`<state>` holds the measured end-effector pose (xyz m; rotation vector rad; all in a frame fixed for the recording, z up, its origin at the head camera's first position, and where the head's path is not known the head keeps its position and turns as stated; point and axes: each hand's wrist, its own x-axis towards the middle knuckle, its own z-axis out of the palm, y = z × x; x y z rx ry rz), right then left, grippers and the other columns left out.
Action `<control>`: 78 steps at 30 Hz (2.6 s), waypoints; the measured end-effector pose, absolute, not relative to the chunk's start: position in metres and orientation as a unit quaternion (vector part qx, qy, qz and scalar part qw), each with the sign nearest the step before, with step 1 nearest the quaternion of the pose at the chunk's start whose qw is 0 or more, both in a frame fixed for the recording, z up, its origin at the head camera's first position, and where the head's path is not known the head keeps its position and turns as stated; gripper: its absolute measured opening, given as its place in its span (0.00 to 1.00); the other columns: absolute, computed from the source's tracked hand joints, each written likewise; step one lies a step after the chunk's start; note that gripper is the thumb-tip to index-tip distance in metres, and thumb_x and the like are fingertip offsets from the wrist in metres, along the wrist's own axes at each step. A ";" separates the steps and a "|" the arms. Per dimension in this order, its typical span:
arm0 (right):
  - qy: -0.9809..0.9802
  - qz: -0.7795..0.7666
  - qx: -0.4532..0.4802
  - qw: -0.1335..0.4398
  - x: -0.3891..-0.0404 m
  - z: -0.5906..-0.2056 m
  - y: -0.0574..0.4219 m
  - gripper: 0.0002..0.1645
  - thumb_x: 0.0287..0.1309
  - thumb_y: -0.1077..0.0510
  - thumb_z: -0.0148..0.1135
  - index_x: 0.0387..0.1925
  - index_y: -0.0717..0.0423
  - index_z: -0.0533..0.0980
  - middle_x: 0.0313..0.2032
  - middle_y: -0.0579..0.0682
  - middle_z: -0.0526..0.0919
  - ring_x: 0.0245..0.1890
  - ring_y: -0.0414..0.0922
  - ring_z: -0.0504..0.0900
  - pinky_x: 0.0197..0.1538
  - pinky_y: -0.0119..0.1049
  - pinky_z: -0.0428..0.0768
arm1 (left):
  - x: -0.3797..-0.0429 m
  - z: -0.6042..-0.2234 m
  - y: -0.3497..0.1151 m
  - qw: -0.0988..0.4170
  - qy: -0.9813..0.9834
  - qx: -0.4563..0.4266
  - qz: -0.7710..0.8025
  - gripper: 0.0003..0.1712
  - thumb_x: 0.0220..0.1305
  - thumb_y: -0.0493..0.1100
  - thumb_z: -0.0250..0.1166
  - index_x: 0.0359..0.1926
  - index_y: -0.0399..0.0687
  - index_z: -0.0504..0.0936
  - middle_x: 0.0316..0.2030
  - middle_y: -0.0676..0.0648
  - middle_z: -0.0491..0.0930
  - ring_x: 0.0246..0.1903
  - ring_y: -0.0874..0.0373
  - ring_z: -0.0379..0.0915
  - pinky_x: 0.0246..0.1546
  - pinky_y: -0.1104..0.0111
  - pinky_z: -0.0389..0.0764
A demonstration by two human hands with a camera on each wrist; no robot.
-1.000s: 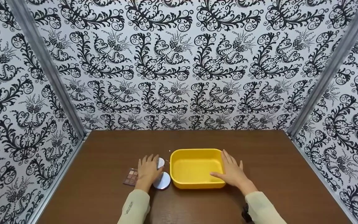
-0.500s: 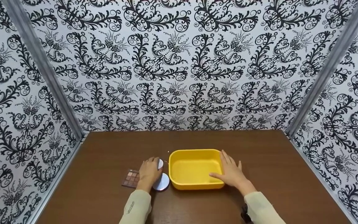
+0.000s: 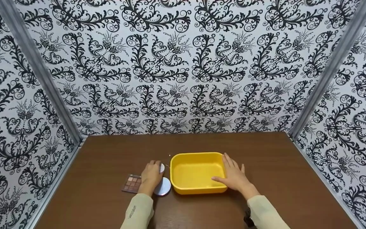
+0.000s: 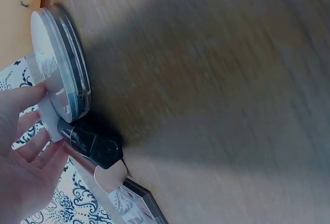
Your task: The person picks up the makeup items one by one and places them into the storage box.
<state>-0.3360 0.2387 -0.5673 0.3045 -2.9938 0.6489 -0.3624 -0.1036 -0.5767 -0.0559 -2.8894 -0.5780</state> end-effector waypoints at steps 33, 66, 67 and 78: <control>-0.976 0.197 0.094 0.016 -0.337 -0.566 0.239 0.68 0.52 0.24 0.62 0.78 0.59 0.46 0.79 0.57 0.46 0.77 0.62 0.51 0.69 0.78 0.41 | -0.370 -0.517 -0.093 0.142 -0.962 -0.074 -0.220 0.24 0.56 0.39 0.73 0.54 0.44 0.81 0.54 0.37 0.80 0.52 0.40 0.78 0.52 0.49 0.82; -0.976 0.200 0.081 0.021 -0.336 -0.567 0.238 0.69 0.48 0.25 0.66 0.78 0.58 0.48 0.79 0.56 0.47 0.76 0.62 0.53 0.69 0.77 0.42 | -0.369 -0.513 -0.003 0.124 -0.959 -0.153 -0.206 0.23 0.54 0.44 0.75 0.52 0.46 0.82 0.51 0.42 0.82 0.49 0.44 0.81 0.49 0.54 0.84; -0.976 0.199 0.081 0.020 -0.337 -0.567 0.238 0.70 0.48 0.25 0.66 0.78 0.58 0.47 0.79 0.56 0.47 0.76 0.62 0.53 0.69 0.77 0.42 | -0.368 -0.513 -0.001 0.123 -0.959 -0.156 -0.201 0.24 0.54 0.45 0.75 0.52 0.46 0.82 0.51 0.43 0.82 0.49 0.45 0.81 0.49 0.55 0.84; -0.979 0.190 0.076 0.019 -0.336 -0.566 0.237 0.69 0.49 0.25 0.65 0.78 0.59 0.47 0.79 0.56 0.47 0.76 0.62 0.53 0.69 0.77 0.42 | -0.368 -0.520 0.026 0.114 -0.959 -0.177 -0.192 0.25 0.54 0.44 0.75 0.54 0.46 0.81 0.50 0.43 0.82 0.48 0.47 0.80 0.46 0.59 0.85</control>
